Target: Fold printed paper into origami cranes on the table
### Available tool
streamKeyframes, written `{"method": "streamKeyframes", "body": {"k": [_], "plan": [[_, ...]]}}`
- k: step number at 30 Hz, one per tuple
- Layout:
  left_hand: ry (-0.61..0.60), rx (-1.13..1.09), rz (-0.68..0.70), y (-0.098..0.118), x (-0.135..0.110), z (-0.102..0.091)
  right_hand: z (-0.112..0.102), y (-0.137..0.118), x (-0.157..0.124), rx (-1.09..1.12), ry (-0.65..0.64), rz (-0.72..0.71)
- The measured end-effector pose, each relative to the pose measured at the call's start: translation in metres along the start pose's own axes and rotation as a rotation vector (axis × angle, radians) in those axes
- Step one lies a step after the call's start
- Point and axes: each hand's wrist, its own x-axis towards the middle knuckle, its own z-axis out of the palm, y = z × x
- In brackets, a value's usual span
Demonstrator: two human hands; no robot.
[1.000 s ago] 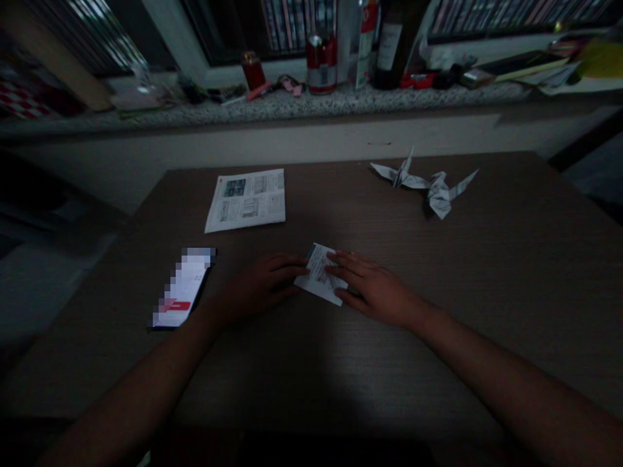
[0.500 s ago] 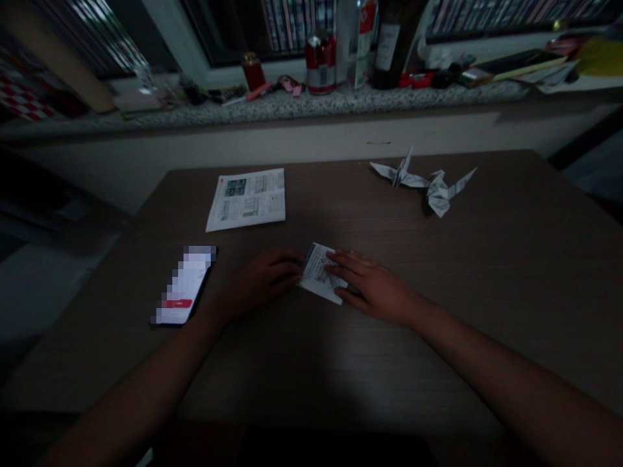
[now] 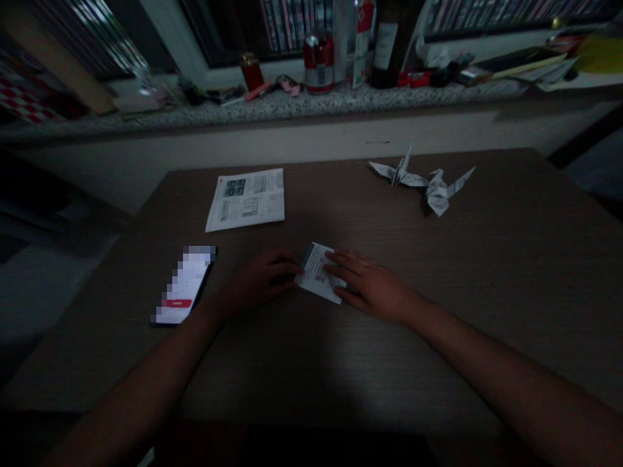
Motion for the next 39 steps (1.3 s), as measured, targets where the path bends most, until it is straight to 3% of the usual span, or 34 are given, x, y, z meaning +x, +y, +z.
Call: {"method": "streamKeyframes", "body": {"k": [11,21,28,39], "plan": [[0.032,-0.017,-0.024,0.007,0.007,0.003,-0.001,-0.002,0.001,-0.029,-0.005,-0.011],[0.007,-0.149,-0.161,0.019,0.012,0.002,0.002,-0.002,0.000,-0.001,0.018,-0.021],[0.027,-0.145,-0.051,0.018,0.008,-0.004,0.002,-0.002,-0.001,0.019,0.012,-0.043],[0.040,-0.154,-0.245,0.019,0.027,0.001,0.003,-0.004,-0.004,0.039,0.050,-0.066]]}}
